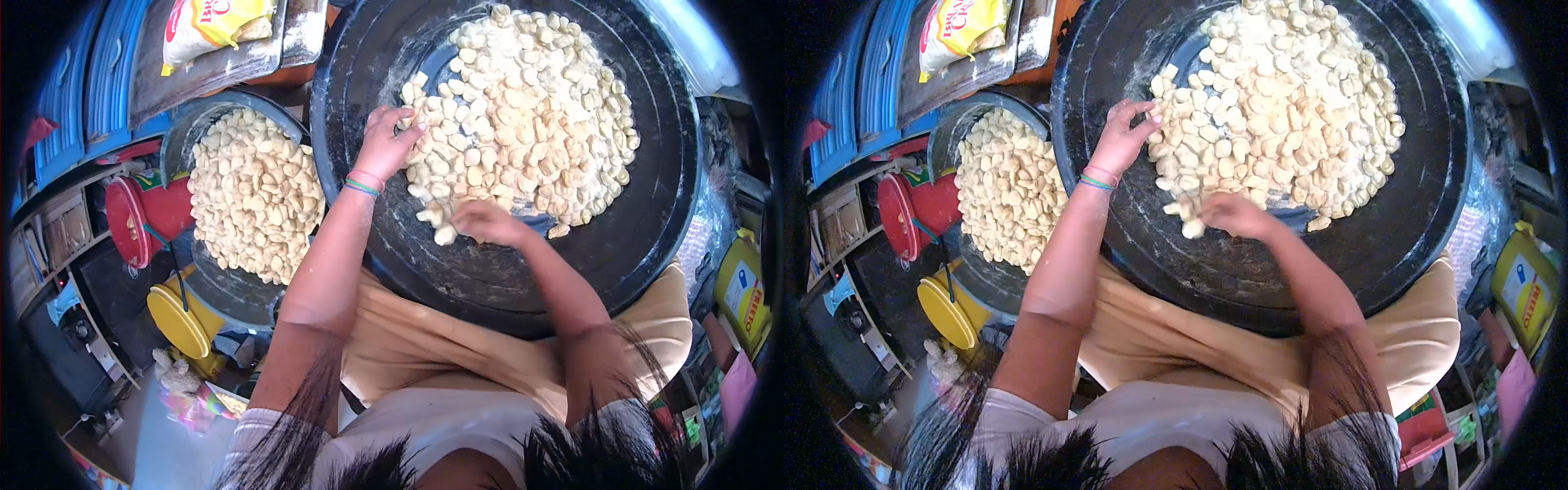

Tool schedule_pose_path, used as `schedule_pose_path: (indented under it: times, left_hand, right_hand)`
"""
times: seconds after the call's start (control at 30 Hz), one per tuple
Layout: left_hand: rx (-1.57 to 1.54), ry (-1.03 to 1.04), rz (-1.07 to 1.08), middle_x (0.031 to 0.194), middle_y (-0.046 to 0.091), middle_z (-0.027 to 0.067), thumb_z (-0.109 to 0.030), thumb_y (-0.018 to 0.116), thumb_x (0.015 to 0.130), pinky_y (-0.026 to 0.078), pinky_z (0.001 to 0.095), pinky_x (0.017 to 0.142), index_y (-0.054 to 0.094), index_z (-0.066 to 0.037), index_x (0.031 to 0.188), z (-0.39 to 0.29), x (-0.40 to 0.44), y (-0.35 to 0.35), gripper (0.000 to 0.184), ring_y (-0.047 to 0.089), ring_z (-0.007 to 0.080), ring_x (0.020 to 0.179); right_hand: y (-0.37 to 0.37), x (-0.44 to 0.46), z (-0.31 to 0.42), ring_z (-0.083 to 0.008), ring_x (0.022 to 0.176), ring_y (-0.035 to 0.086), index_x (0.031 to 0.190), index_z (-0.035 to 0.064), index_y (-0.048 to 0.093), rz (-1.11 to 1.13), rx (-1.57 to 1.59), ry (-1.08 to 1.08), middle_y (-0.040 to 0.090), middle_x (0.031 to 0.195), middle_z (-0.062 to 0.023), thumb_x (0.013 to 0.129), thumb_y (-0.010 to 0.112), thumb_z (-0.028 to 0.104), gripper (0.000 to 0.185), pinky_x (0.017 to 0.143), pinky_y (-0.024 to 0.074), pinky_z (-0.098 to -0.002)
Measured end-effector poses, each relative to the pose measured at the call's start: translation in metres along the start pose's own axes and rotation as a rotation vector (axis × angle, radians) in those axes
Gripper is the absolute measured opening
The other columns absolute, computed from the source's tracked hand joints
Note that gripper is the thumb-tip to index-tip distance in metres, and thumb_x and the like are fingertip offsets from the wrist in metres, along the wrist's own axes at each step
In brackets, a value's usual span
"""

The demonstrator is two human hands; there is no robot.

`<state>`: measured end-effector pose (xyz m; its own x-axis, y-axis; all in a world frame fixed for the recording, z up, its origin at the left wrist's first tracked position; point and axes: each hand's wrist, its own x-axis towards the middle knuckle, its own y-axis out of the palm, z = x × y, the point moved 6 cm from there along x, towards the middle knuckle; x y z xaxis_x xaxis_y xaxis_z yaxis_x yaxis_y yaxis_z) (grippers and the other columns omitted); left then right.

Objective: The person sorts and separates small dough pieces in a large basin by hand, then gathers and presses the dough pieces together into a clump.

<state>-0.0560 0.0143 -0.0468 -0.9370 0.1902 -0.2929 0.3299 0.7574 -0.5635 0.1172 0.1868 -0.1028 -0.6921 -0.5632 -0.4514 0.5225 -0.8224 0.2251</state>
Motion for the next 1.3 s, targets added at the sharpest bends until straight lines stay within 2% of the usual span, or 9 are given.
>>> schedule_pose_path:
  times: [0.07,0.17,0.33,0.43,0.57,0.77,0.93,1.07,1.3]
  left_hand:
    - [0.0,-0.037,0.037,0.127,0.048,0.0192,-0.031,0.067,0.079,0.029,0.0359,0.104,0.063,-0.006,0.11,0.0,0.005,0.006,0.04,0.036,0.0292,0.127]
    - [0.118,-0.02,0.105,0.122,0.053,0.0188,-0.041,0.059,0.082,0.034,0.0362,0.1,0.062,-0.004,0.11,-0.007,0.037,0.023,0.046,0.044,0.0305,0.12]
    - [0.341,-0.144,0.594,0.126,0.052,0.0176,-0.052,0.05,0.085,0.036,0.0388,0.098,0.06,-0.005,0.114,0.061,0.133,0.092,0.056,0.049,0.031,0.114]
    - [0.1,-0.26,0.467,0.123,0.056,0.0153,-0.052,0.049,0.086,0.038,0.0406,0.096,0.059,-0.005,0.115,0.045,0.137,0.08,0.056,0.054,0.0286,0.109]
    - [-0.76,-0.562,0.766,0.109,0.062,0.0109,-0.04,0.06,0.085,0.044,0.0358,0.083,0.065,-0.005,0.102,0.081,0.106,0.131,0.039,0.057,0.0243,0.095]
    - [0.2,-0.063,1.142,0.103,0.064,0.0118,-0.039,0.062,0.078,0.042,0.0334,0.089,0.067,-0.004,0.099,0.052,-0.018,0.167,0.041,0.057,0.0239,0.097]
    - [0.038,-0.09,0.991,0.076,0.066,0.0091,-0.034,0.063,0.077,0.048,0.0359,0.069,0.067,-0.002,0.085,0.008,-0.01,0.11,0.033,0.061,0.0216,0.072]
    - [0.274,-0.138,0.029,0.135,0.04,0.0225,-0.042,0.063,0.077,0.036,0.0425,0.1,0.055,-0.009,0.12,0.022,0.065,0.057,0.055,0.043,0.0356,0.121]
    - [0.648,-0.101,0.801,0.15,0.012,0.0156,-0.055,0.062,0.076,0.02,0.0521,0.109,0.039,-0.014,0.138,-0.005,-0.037,0.149,0.078,0.016,0.0358,0.138]
  right_hand:
    - [-0.069,-0.05,-0.078,-0.0104,0.057,0.054,0.101,0.0022,0.061,-0.346,0.191,0.535,0.061,0.071,-0.0057,0.089,0.057,0.035,0.036,0.05,0.0447,-0.0263]
    - [-0.079,-0.103,-0.129,-0.0248,0.087,0.059,0.111,-0.0099,0.051,-0.373,0.523,0.929,0.059,0.099,-0.0198,0.08,0.05,0.068,0.084,0.076,0.0505,-0.0374]
    - [0.009,0.021,-0.061,-0.0296,0.125,0.038,0.139,0.0164,0.033,-0.679,1.071,0.508,0.04,0.136,-0.0167,0.089,0.04,0.06,0.066,0.098,0.0398,-0.0463]
    - [0.013,0.084,0.006,-0.0274,0.123,0.043,0.139,0.0123,0.031,-0.101,1.377,0.068,0.04,0.138,-0.0116,0.093,0.04,0.052,0.062,0.101,0.0379,-0.0432]
    - [-0.064,0.075,0.104,-0.037,0.123,0.041,0.143,0.0222,0.03,0.105,0.027,0.185,0.032,0.143,-0.0163,0.073,0.06,0.064,0.086,0.091,0.0453,-0.046]
    - [-0.155,0.171,0.087,-0.0325,0.135,0.025,0.136,0.0148,0.041,-0.634,-1.242,0.116,0.029,0.145,-0.0191,0.075,0.052,0.067,0.082,0.103,0.0167,-0.0639]
    - [-0.049,0.124,0.023,-0.0335,0.135,0.021,0.133,0.019,0.045,0.031,-1.688,0.19,0.029,0.145,-0.0141,0.075,0.046,0.069,0.077,0.1,0.0111,-0.0698]
    - [0.019,0.016,0.023,-0.0341,0.134,0.023,0.137,0.0158,0.039,0.168,-0.989,-0.001,0.03,0.144,-0.0142,0.08,0.054,0.055,0.071,0.103,0.0182,-0.0632]
    - [-0.121,-0.097,-0.093,-0.0258,0.1,0.056,0.128,0.0098,0.046,-0.403,0.103,0.867,0.056,0.11,-0.0164,0.084,0.054,0.054,0.063,0.077,0.05,-0.0404]
